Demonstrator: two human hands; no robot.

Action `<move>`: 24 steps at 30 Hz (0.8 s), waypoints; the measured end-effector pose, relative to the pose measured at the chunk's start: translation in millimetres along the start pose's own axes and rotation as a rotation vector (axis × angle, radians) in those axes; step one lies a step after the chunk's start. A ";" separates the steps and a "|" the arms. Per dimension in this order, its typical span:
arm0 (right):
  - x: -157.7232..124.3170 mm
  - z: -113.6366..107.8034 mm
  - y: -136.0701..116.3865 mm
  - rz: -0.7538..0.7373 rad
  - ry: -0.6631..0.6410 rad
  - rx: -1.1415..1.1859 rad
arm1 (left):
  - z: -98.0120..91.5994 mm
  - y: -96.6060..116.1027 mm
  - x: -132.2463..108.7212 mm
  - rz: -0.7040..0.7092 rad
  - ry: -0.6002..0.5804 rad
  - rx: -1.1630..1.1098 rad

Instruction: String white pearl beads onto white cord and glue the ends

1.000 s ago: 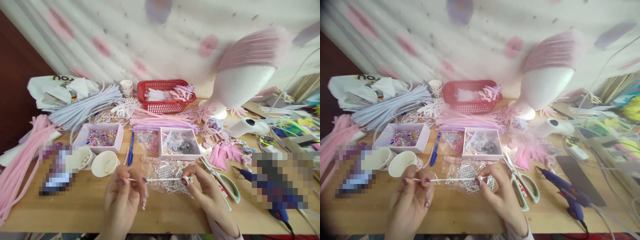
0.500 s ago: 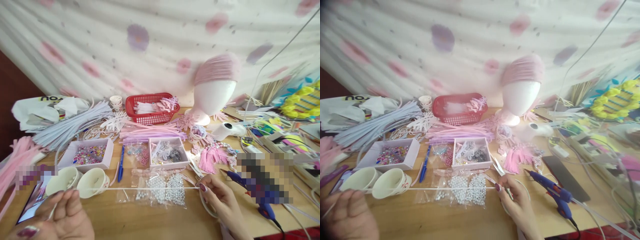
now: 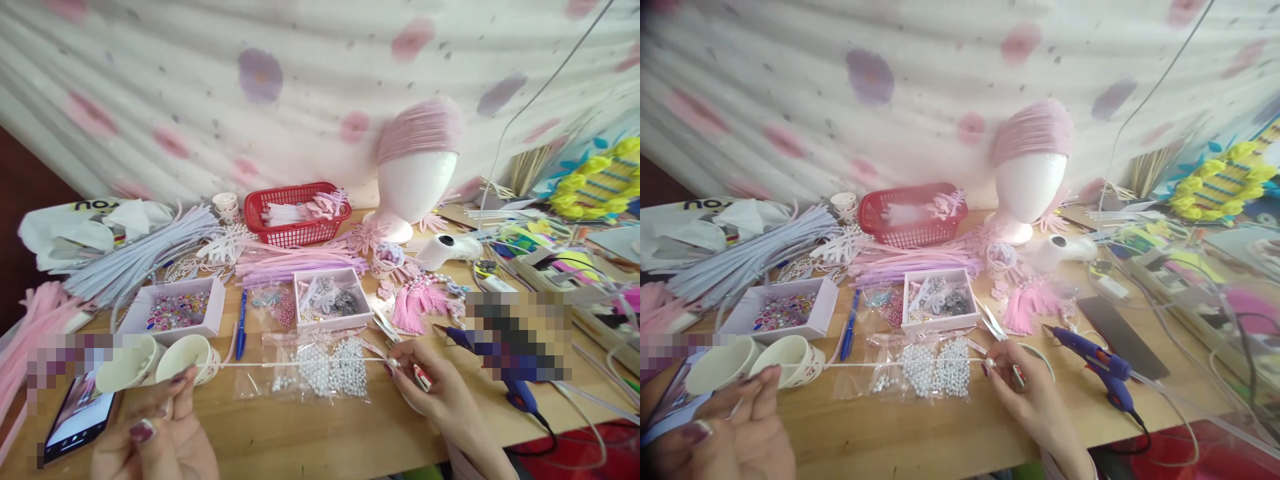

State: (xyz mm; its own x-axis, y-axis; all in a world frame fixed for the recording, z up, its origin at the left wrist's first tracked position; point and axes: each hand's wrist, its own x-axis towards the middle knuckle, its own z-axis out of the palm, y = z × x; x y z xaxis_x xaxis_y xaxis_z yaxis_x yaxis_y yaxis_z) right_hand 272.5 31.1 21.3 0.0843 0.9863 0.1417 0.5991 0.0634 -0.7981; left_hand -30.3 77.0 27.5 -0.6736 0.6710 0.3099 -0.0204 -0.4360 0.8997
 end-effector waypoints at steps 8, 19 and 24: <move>-0.6 1.4 -0.6 0.082 -0.141 -0.080 | 9.7 3.4 -24.3 -0.076 -0.674 0.116; 4.7 14.3 3.8 0.079 -0.162 -0.218 | 19.7 -2.0 -38.4 -0.066 -1.010 0.071; 2.7 19.8 -21.5 -0.001 -0.131 0.041 | 22.2 -3.9 -46.9 -0.042 -1.106 0.031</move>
State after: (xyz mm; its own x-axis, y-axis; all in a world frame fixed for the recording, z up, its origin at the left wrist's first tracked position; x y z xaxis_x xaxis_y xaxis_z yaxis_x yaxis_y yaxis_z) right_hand 244.1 35.4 27.2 -0.0225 0.9975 0.0666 0.5662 0.0676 -0.8215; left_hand 17.7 60.6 16.2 0.3594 0.8573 0.3687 0.0014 -0.3956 0.9184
